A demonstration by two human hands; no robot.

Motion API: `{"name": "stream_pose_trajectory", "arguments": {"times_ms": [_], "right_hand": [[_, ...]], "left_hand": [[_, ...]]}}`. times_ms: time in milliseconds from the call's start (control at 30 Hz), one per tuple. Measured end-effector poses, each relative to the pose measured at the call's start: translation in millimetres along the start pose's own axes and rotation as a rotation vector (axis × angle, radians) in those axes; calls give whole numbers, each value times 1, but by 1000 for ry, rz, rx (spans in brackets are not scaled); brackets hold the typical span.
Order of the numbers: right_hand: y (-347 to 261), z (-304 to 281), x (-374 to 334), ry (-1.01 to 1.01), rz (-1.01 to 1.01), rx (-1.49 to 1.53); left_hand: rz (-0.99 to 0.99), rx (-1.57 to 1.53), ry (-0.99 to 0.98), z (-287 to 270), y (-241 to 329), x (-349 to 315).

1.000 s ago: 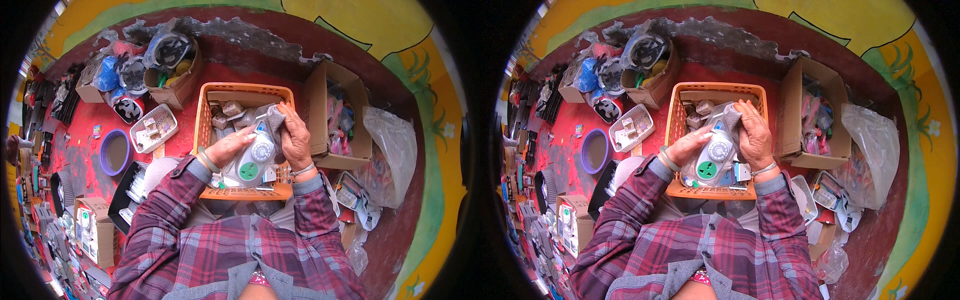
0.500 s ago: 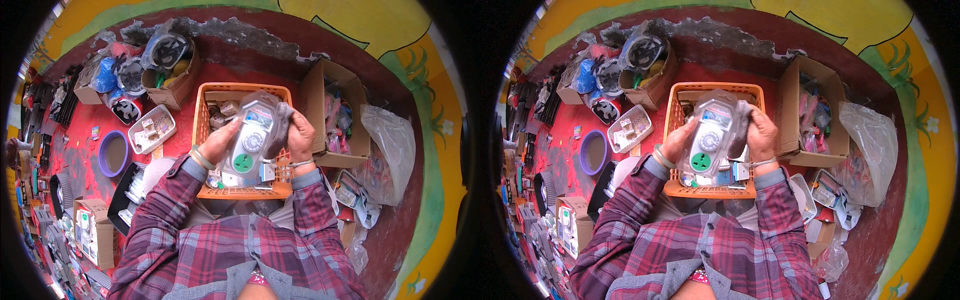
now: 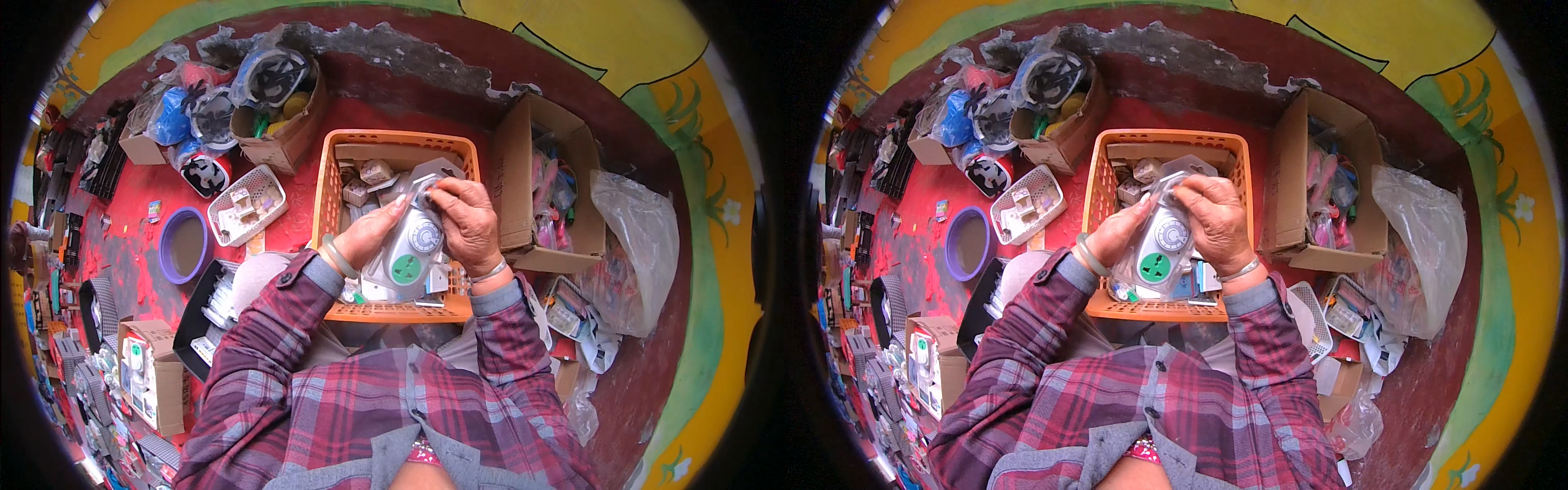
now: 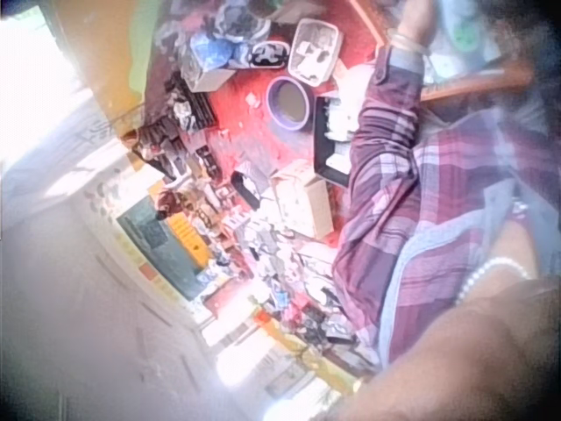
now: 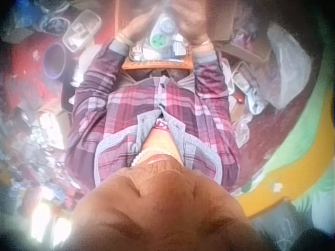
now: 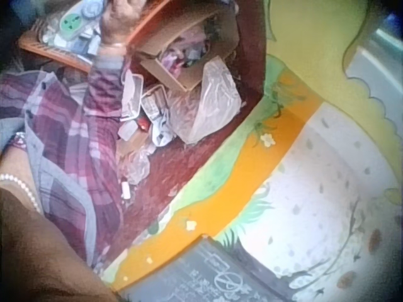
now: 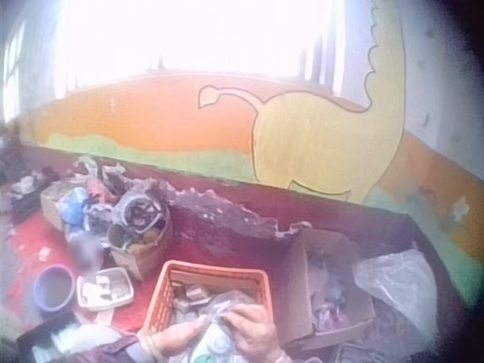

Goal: The person picks up various packaged electronic components and hardware from an orange basket, wipes some of them with a cloth, and places them into different containers and boxes on the floor.

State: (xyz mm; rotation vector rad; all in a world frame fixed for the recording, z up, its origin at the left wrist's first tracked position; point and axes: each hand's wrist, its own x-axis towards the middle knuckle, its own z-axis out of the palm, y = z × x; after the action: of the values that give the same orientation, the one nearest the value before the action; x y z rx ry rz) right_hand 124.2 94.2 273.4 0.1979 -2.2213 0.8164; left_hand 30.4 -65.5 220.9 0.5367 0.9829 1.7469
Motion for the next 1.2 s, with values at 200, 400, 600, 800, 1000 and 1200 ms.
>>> {"name": "stream_pose_trajectory", "arguments": {"times_ms": [200, 400, 600, 800, 1000, 1200], "right_hand": [[11, -17, -1, -241, 133, 43], [26, -35, -3, 208, 364, 130], [26, -8, -10, 85, 211, -152], [22, -2, -13, 84, 363, 160], [16, 1, -24, -9, 494, 482], [6, -30, -12, -464, 530, 840]], "left_hand": [[7, 110, 40, 1, 8, -1], [-60, -127, 80, 9, 26, -3], [2, -100, 76, 13, 17, -2], [74, -175, 18, 2, 15, -4], [143, -315, 21, -1, 25, -4], [212, -375, 109, -10, 32, -2]]}}
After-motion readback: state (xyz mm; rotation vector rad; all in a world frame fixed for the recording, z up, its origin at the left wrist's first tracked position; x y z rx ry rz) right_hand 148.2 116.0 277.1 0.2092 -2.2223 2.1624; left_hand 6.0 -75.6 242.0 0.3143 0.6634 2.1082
